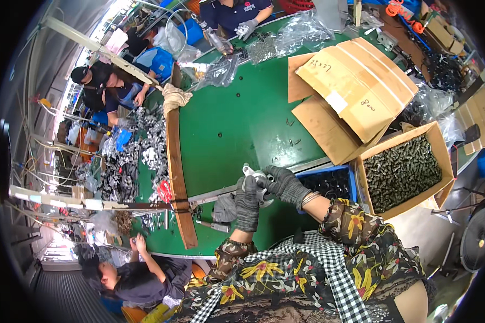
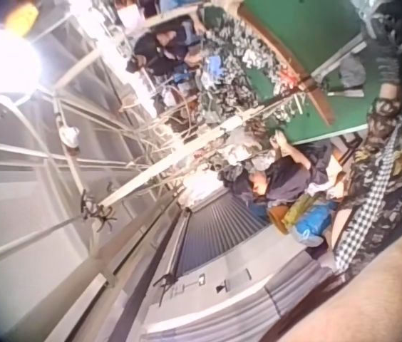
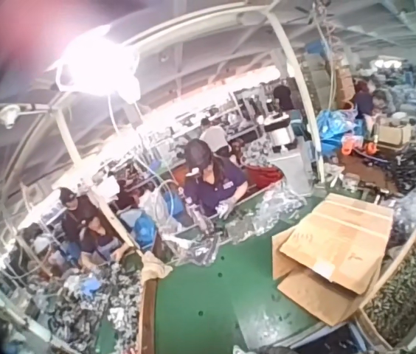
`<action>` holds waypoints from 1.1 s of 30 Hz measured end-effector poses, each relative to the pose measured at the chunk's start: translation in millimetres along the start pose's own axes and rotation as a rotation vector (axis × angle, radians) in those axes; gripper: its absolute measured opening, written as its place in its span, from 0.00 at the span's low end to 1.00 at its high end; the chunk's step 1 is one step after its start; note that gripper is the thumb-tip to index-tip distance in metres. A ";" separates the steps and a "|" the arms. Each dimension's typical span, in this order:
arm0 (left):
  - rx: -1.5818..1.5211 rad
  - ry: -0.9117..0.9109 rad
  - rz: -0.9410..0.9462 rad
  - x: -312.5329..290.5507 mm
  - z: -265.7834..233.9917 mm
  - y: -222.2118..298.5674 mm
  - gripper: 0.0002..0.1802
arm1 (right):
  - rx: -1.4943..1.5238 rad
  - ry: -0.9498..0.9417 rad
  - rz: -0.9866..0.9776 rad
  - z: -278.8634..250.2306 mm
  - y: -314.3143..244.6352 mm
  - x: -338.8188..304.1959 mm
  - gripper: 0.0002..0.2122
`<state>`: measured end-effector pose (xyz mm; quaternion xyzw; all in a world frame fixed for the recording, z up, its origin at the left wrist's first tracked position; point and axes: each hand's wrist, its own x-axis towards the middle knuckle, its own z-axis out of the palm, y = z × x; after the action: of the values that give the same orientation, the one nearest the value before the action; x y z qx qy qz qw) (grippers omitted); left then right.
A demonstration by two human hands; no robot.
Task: The person installs rubber rings onto a metal housing, then fits rubber rings onto small metal screws taken from a box. They then insert a screw into the housing and push the finished assembly down the table.
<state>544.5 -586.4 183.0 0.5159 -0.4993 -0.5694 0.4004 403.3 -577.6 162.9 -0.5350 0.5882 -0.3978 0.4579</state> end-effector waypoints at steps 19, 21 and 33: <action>-0.168 -0.266 -0.496 351.4 36.6 -80.1 0.21 | 0.206 0.219 0.229 -51.8 50.8 35.3 0.20; -0.017 -0.199 -0.501 393.4 54.4 -65.6 0.20 | 0.182 0.228 0.232 -53.6 42.6 21.0 0.17; -0.045 0.040 -0.359 534.1 126.0 -81.7 0.20 | 0.179 0.262 0.315 -52.1 75.6 -7.8 0.13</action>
<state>346.3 -1070.7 -1.4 0.5989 -0.3782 -0.6326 0.3133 333.1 -562.6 105.2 -0.3373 0.6812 -0.4383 0.4796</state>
